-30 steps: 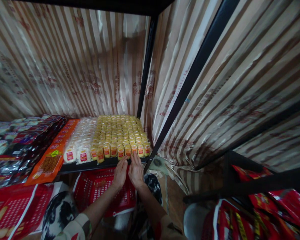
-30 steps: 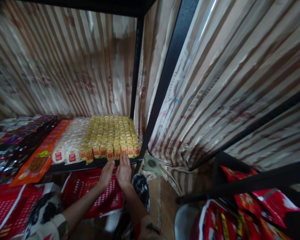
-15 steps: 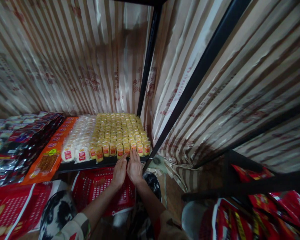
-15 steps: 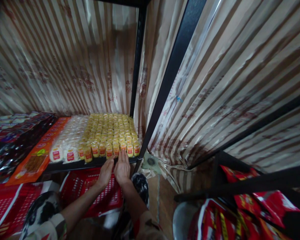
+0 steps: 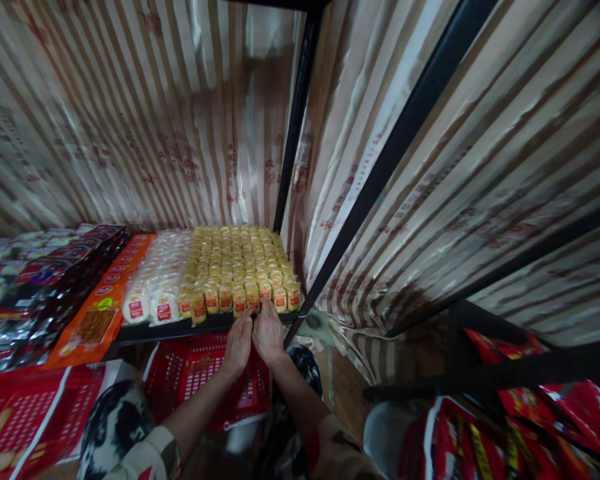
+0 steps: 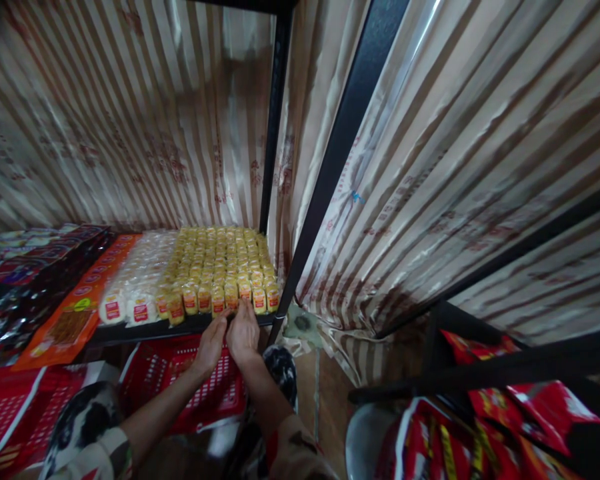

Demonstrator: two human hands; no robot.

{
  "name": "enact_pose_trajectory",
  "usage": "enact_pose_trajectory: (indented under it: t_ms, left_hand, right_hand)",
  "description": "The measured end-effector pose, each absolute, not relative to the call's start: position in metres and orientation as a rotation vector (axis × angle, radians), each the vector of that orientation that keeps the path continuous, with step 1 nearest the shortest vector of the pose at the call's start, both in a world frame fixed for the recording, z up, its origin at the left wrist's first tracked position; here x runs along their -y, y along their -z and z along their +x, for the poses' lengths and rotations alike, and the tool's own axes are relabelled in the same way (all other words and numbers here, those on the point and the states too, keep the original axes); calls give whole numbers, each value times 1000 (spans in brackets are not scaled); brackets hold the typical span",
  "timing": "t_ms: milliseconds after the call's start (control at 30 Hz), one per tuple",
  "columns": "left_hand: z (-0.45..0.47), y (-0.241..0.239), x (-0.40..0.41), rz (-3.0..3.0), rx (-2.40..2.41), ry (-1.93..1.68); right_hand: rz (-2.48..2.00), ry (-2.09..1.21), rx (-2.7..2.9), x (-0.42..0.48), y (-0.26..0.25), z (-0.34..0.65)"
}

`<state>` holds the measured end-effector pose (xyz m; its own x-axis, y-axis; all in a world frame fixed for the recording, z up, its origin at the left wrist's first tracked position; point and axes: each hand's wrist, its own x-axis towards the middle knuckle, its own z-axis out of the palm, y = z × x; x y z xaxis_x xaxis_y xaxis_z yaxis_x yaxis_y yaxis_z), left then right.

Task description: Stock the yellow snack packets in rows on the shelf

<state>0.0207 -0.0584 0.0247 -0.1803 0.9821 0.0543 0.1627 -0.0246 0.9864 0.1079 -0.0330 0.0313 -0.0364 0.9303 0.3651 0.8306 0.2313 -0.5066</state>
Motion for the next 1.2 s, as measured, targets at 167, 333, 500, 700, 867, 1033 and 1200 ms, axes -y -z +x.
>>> enact_pose_trajectory:
  t_ms: [167, 333, 500, 700, 867, 1033, 1200]
  left_hand:
    - [22, -24, 58, 1235, -1452, -1312]
    - [21, -23, 58, 1239, -1448, -1292]
    - [22, -24, 58, 1232, -1478, -1296]
    - [22, -24, 59, 1225, -1469, -1293]
    - [21, -23, 60, 1211, -1462, -1281]
    - [22, -23, 62, 1245, -1447, -1296]
    - [23, -25, 64, 1245, -1441, -1305]
  right_hand:
    - [-1644, -198, 1917, 32, -35, 109]
    - [-1645, -215, 1952, 30, -37, 112]
    - [-1549, -217, 1954, 31, -30, 114]
    - [-1445, -219, 1922, 32, -21, 116]
    - [-1413, -218, 1886, 33, -20, 118]
    - [-1410, -222, 1875, 34, -19, 120]
    - [-1413, -228, 1868, 35, -19, 121]
